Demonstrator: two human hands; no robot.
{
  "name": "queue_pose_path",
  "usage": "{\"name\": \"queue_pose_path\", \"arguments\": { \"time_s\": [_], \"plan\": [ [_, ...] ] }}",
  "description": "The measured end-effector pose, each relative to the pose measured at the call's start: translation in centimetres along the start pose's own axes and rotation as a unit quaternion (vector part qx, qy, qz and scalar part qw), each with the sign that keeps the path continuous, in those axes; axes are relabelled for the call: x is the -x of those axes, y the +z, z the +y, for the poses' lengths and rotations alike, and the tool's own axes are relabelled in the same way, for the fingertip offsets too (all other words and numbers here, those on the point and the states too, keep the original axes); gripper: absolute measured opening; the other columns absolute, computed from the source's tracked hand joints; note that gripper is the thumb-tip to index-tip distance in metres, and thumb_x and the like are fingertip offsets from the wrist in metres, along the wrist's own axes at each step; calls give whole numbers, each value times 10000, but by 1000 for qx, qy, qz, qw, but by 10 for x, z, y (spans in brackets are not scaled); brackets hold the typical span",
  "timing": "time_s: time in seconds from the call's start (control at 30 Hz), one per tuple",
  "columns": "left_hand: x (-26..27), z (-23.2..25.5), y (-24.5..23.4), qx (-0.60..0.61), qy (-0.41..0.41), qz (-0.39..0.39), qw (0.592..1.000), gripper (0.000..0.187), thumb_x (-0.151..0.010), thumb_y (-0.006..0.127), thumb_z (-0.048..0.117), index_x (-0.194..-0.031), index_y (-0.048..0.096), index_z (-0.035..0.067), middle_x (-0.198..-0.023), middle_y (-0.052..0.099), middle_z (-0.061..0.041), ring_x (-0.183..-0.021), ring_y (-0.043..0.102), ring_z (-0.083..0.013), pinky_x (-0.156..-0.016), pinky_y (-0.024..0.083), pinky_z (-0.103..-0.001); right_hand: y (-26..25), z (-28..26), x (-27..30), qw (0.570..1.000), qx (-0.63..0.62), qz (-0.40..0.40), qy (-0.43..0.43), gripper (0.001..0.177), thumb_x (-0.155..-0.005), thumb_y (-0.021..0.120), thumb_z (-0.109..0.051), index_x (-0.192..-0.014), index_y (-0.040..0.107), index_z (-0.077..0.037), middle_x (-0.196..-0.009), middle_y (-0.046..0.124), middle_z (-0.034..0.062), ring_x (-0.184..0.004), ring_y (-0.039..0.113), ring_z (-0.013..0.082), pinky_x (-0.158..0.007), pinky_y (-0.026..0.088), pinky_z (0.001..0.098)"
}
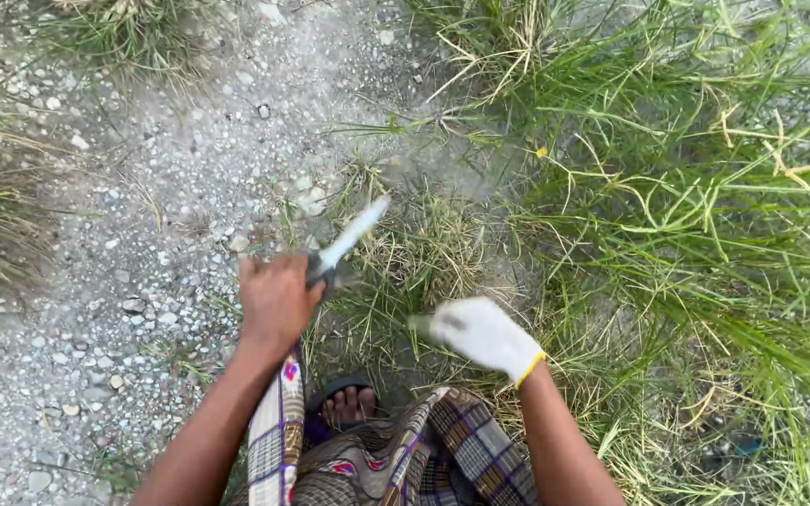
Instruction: Trimming patches of long grass from a backyard area using scissors.
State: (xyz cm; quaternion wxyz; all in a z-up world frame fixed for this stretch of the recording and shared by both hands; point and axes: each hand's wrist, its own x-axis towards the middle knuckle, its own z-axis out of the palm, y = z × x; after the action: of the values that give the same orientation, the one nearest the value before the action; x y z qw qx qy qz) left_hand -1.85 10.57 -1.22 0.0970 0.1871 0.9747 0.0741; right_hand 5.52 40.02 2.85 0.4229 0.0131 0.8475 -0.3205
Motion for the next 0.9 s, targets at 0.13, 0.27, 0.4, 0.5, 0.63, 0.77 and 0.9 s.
{"name": "queue_pose_path", "arguments": {
  "time_s": [0.13,0.27,0.4,0.5,0.63,0.77,0.9],
  "plan": [
    [30,14,-3,82,-6,-75,994,368,-797,817,416,-936,695,97,-892,706,-100,-810,662,-279,-886,398,-441,11,16,14,993,-38,6,-109,552,-879,705,-462,-1281,675,-85,-1166,732,153,-1048,678,298,-899,525,424],
    [42,12,2,270,-5,69,960,300,-767,831,323,-892,693,88,-865,699,-63,-798,633,-243,-867,399,-409,-16,-12,6,963,-95,230,105,728,-780,723,-480,-1390,562,-116,-1229,697,152,-1023,726,298,-946,550,396],
    [32,11,-9,369,-67,219,901,253,-845,849,267,-889,668,97,-866,676,-25,-848,595,-191,-861,414,-358,-13,1,-41,900,-22,435,12,767,-835,773,-432,-1446,520,-44,-1347,615,247,-1179,637,413,-985,490,464],
    [26,8,-8,342,-83,206,913,278,-825,867,273,-877,670,83,-851,661,-23,-839,575,-191,-855,406,-374,-33,-33,-70,901,-28,432,-12,793,-816,775,-441,-1427,496,-18,-1311,636,249,-1135,672,390,-986,514,436],
    [22,11,-16,339,-112,144,923,335,-785,877,349,-879,684,92,-845,663,-20,-834,579,-202,-860,406,-397,-40,-60,-82,950,3,302,-82,558,-845,714,-392,-1306,623,-91,-1227,717,174,-1100,716,327,-1000,535,402],
    [13,8,-14,297,-102,128,941,739,-670,912,509,-1094,572,7,-1024,587,-127,-988,542,-291,-901,395,-456,-49,-54,-92,935,-20,337,-113,272,-903,689,-259,-1137,745,-132,-1146,765,113,-1054,740,283,-961,565,387],
    [-10,1,-12,225,-73,133,962,940,-645,923,582,-1228,506,-26,-1151,537,-169,-1125,514,-340,-969,369,-498,-79,-41,-124,861,-25,508,35,581,-817,784,-234,-1332,598,-40,-1243,608,222,-1028,664,394,-845,549,457]
  ]
}}
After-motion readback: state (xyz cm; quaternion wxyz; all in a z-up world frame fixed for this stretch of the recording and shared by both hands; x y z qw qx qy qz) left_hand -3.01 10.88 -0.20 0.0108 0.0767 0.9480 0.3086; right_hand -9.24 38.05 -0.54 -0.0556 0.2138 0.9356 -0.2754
